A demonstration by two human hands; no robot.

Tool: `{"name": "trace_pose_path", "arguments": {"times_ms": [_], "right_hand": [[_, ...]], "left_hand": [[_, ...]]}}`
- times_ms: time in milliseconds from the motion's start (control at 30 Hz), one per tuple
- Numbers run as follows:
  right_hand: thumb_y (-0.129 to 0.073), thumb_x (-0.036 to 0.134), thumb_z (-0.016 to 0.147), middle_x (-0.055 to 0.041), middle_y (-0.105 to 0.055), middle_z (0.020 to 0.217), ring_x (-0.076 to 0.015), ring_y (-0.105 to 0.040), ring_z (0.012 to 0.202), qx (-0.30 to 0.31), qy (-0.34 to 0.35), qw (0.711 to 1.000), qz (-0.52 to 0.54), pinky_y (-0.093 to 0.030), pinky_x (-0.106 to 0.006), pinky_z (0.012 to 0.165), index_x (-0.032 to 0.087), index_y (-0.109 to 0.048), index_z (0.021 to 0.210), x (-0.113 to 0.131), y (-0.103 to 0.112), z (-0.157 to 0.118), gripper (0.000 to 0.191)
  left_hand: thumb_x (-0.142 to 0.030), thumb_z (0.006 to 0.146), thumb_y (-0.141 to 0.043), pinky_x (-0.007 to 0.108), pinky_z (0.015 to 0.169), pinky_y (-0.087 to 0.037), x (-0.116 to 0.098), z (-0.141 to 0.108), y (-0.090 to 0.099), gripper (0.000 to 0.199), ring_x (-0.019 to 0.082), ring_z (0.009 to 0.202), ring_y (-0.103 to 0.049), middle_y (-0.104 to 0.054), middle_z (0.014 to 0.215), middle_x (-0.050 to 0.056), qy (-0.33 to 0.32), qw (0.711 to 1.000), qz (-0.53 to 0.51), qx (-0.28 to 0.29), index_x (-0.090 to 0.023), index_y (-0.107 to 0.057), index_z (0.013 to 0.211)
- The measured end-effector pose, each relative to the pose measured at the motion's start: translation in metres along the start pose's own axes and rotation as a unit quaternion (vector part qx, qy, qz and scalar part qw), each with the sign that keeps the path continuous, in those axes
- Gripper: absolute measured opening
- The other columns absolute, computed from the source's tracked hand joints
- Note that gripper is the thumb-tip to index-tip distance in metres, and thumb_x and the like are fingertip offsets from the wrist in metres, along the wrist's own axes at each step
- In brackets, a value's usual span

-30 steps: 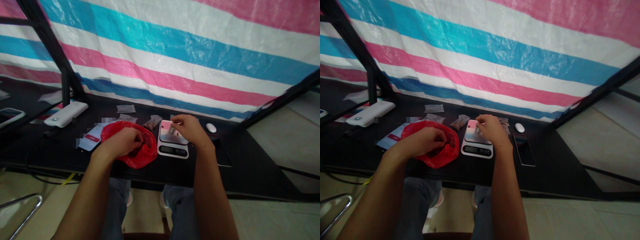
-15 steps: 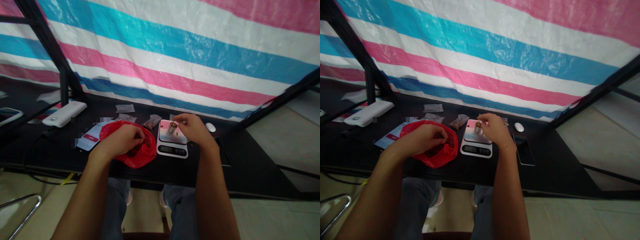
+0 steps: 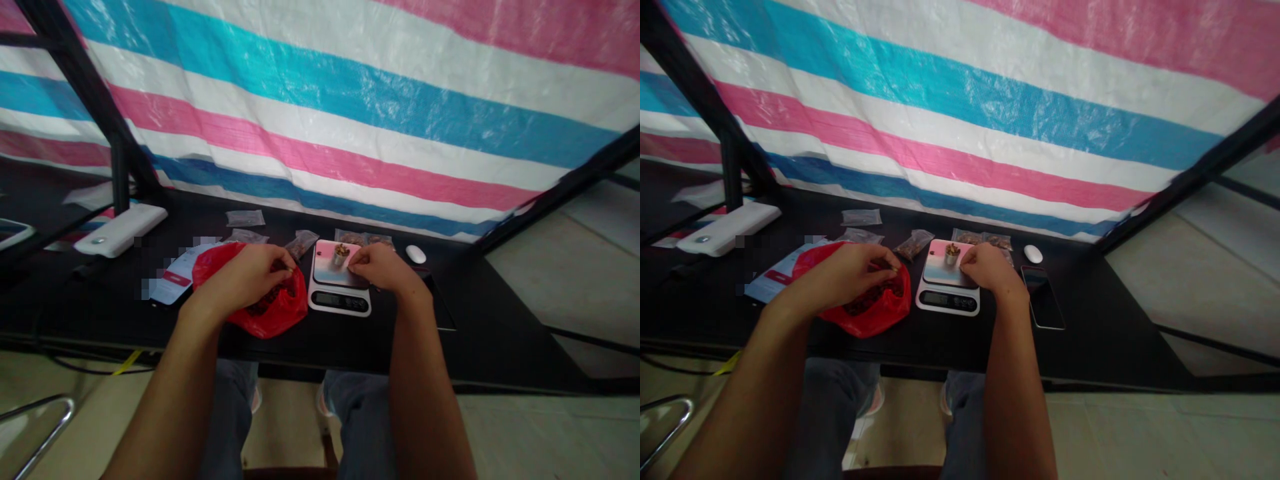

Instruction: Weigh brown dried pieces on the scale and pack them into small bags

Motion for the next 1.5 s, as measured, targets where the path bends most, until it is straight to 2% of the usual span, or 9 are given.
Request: {"name": "trace_pose_path", "arguments": {"times_ms": [233,367,600,833,900,1067,1267,1433,1500], "right_hand": [[-0.062,0.007,0.084,-0.0039,-0.076,0.071,-0.013,-0.064,0.059,0.005,-0.03,1.0,-0.002,-0.047,-0.022,0.063,0.013,-0.08,0.084,-0.001,0.0,-0.003,0.019],[-0.064,0.004,0.079,-0.0052,-0.079,0.078,-0.0148,-0.068,0.068,-0.012,-0.019,1.0,-0.006,-0.047,-0.021,0.063,0.015,-0.08,0.079,0.002,0.001,-0.001,0.019],[-0.064,0.007,0.081,-0.0045,-0.077,0.07,-0.015,-0.065,0.058,-0.031,-0.013,0.999,0.011,-0.049,-0.024,0.062,0.015,-0.08,0.077,-0.001,0.009,-0.005,0.018],[-0.064,0.008,0.082,-0.0043,-0.075,0.069,-0.0154,-0.065,0.061,-0.015,-0.001,1.0,0.01,-0.045,-0.025,0.061,0.015,-0.079,0.074,0.0,0.004,-0.003,0.019],[-0.063,0.011,0.084,-0.0042,-0.075,0.069,-0.0164,-0.065,0.062,-0.031,0.001,0.999,0.021,-0.045,-0.026,0.061,0.015,-0.081,0.077,-0.003,0.009,-0.002,0.02],[-0.066,0.024,0.091,-0.007,-0.083,0.092,-0.0202,-0.071,0.081,-0.163,0.046,0.983,0.072,-0.051,-0.029,0.077,0.016,-0.085,0.095,0.002,0.039,-0.002,0.021],[-0.061,0.023,0.096,-0.0082,-0.084,0.097,-0.0229,-0.073,0.088,-0.139,0.075,0.985,0.065,-0.051,-0.031,0.083,0.016,-0.086,0.095,0.023,0.029,0.005,0.026],[-0.06,0.029,0.097,-0.0077,-0.082,0.09,-0.0216,-0.072,0.081,-0.181,0.032,0.981,0.066,-0.05,-0.029,0.074,0.015,-0.085,0.098,-0.001,0.048,-0.008,0.029],[-0.062,0.025,0.093,-0.0061,-0.08,0.081,-0.0199,-0.07,0.073,-0.142,0.005,0.988,0.054,-0.049,-0.027,0.068,0.015,-0.084,0.09,-0.018,0.045,-0.013,0.024]], "left_hand": [[-0.023,0.086,-0.06,0.025,0.077,-0.057,-0.002,0.001,-0.001,0.019,0.019,0.086,-0.078,-0.083,0.095,0.0,-0.001,1.0,-0.003,0.003,-0.024,-0.079,0.091],[-0.025,0.087,-0.06,0.026,0.075,-0.057,0.001,0.001,-0.002,0.019,0.02,0.085,-0.077,-0.083,0.095,0.001,0.006,1.0,0.004,0.005,-0.024,-0.079,0.091],[-0.027,0.088,-0.061,0.027,0.078,-0.058,0.003,0.001,-0.001,0.018,0.021,0.087,-0.077,-0.083,0.098,0.001,-0.001,1.0,0.006,0.005,-0.025,-0.078,0.093],[-0.027,0.088,-0.06,0.028,0.079,-0.057,0.001,0.001,-0.002,0.019,0.021,0.087,-0.077,-0.083,0.097,0.002,-0.002,1.0,0.011,0.012,-0.024,-0.078,0.09],[-0.027,0.088,-0.059,0.028,0.079,-0.057,0.001,0.0,-0.001,0.019,0.021,0.087,-0.077,-0.083,0.097,0.002,-0.005,1.0,0.01,0.009,-0.024,-0.077,0.091],[-0.027,0.087,-0.059,0.028,0.079,-0.058,0.004,0.0,-0.001,0.019,0.021,0.089,-0.077,-0.083,0.098,0.003,0.004,1.0,0.006,0.006,-0.023,-0.077,0.092],[-0.027,0.088,-0.059,0.028,0.079,-0.058,0.003,0.0,-0.003,0.018,0.021,0.087,-0.077,-0.083,0.098,0.002,0.002,1.0,0.007,0.013,-0.024,-0.077,0.092],[-0.029,0.089,-0.059,0.027,0.076,-0.058,0.008,-0.001,-0.001,0.018,0.021,0.088,-0.077,-0.083,0.098,0.004,0.014,1.0,0.021,0.012,-0.023,-0.076,0.091],[-0.031,0.088,-0.06,0.028,0.077,-0.058,0.011,-0.001,-0.002,0.019,0.022,0.088,-0.077,-0.083,0.099,0.004,0.018,1.0,0.016,0.015,-0.023,-0.076,0.094]]}}
Point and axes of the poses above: each hand's wrist, its own z-axis towards the middle knuckle, its own y-axis out of the back of the hand, x = y × z, the point moved 10 cm from there along z, towards the middle knuckle
